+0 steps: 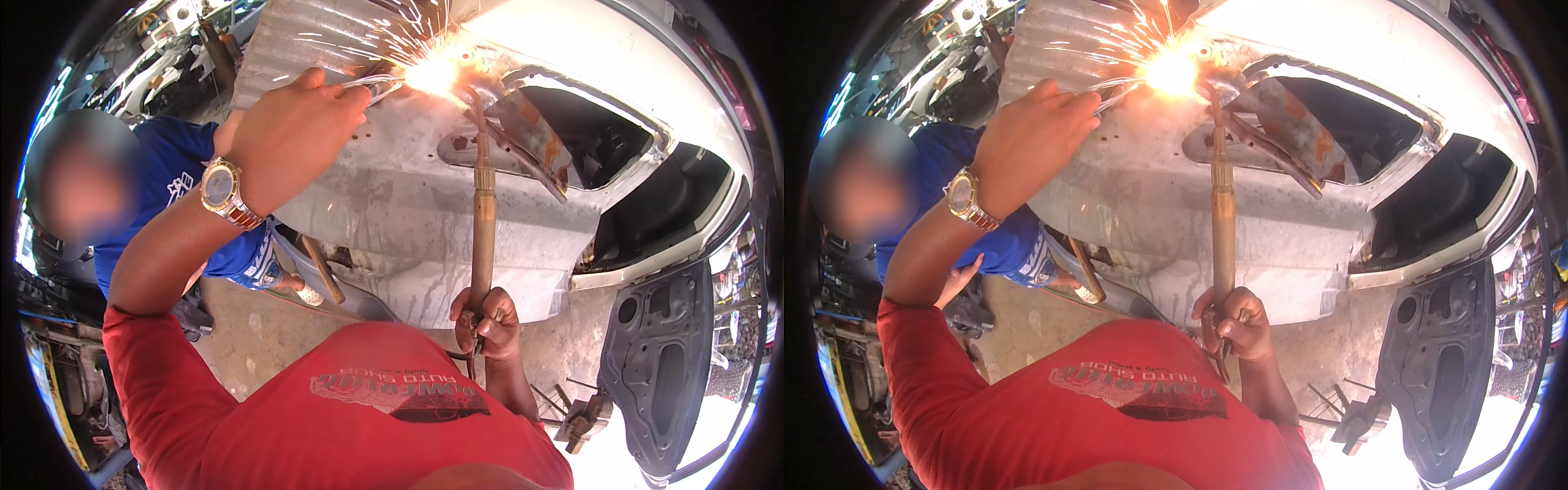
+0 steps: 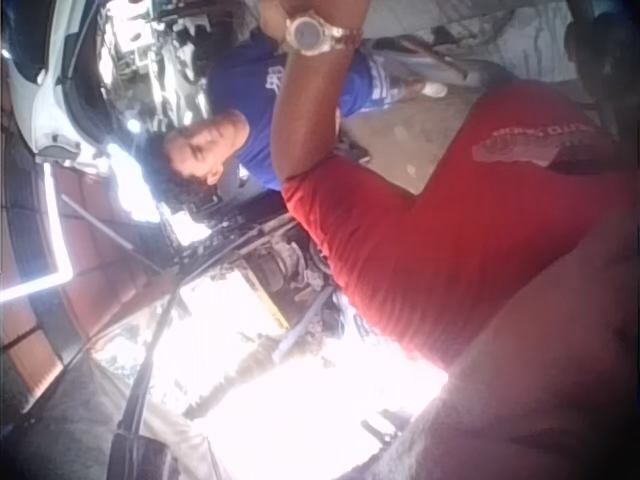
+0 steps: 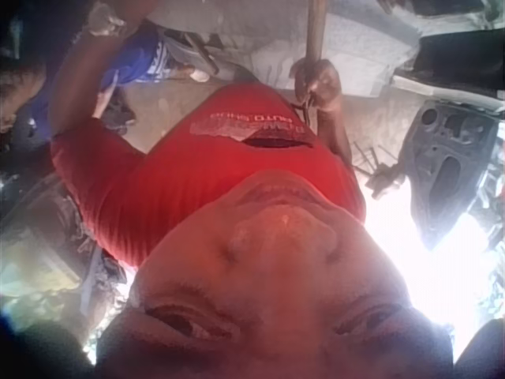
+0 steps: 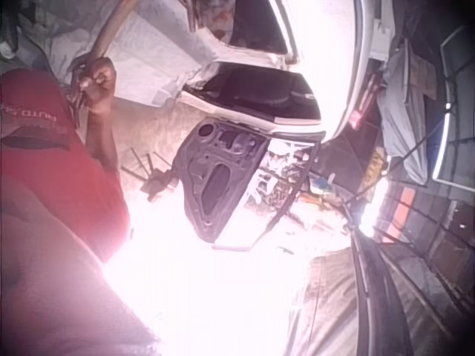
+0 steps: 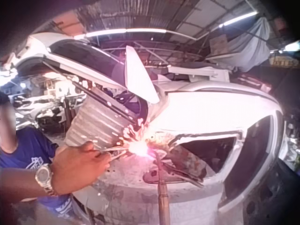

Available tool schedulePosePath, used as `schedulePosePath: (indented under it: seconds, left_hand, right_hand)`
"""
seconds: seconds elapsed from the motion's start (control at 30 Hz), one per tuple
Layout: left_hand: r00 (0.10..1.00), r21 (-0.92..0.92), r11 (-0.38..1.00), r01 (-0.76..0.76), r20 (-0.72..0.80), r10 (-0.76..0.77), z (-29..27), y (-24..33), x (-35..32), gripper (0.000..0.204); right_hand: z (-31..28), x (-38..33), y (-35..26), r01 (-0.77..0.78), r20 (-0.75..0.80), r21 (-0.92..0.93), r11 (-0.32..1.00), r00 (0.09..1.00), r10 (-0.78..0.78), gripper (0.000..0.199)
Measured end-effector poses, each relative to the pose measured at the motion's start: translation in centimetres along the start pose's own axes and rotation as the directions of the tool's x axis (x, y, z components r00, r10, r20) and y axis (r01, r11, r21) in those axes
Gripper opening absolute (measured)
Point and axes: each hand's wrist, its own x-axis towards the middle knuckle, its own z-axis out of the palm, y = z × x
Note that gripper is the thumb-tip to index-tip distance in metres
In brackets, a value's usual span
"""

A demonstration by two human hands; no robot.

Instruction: The person welds a metal sheet onto the front section of a white car using a welding torch and filler wire. A second person assists by holding the sheet in place. The welder then uses a hammer to tap the welded area.

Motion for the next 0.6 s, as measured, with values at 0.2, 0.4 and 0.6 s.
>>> schedulePosePath:
  seconds: [0.2,0.4,0.6]
  left_hand:
    - [0.997,0.011,1.000,-0.007,-0.078,0.008,0.9,-0.4,0.0,0.020]
    - [0.998,0.006,1.000,0.010,-0.064,-0.010,0.5,-0.3,-0.2,0.022]
    - [0.998,-0.020,1.000,0.024,-0.066,-0.025,-0.1,0.0,-0.8,0.017]
  right_hand:
    - [-0.4,-0.1,0.1,0.002,0.015,-0.013,1.000,1.000,-0.002,0.025]
    - [-0.2,0.0,0.0,-0.010,0.008,-0.010,1.000,1.000,0.011,0.025]
    - [-0.2,-0.1,0.2,-0.003,-0.006,-0.024,1.000,1.000,0.003,0.025]
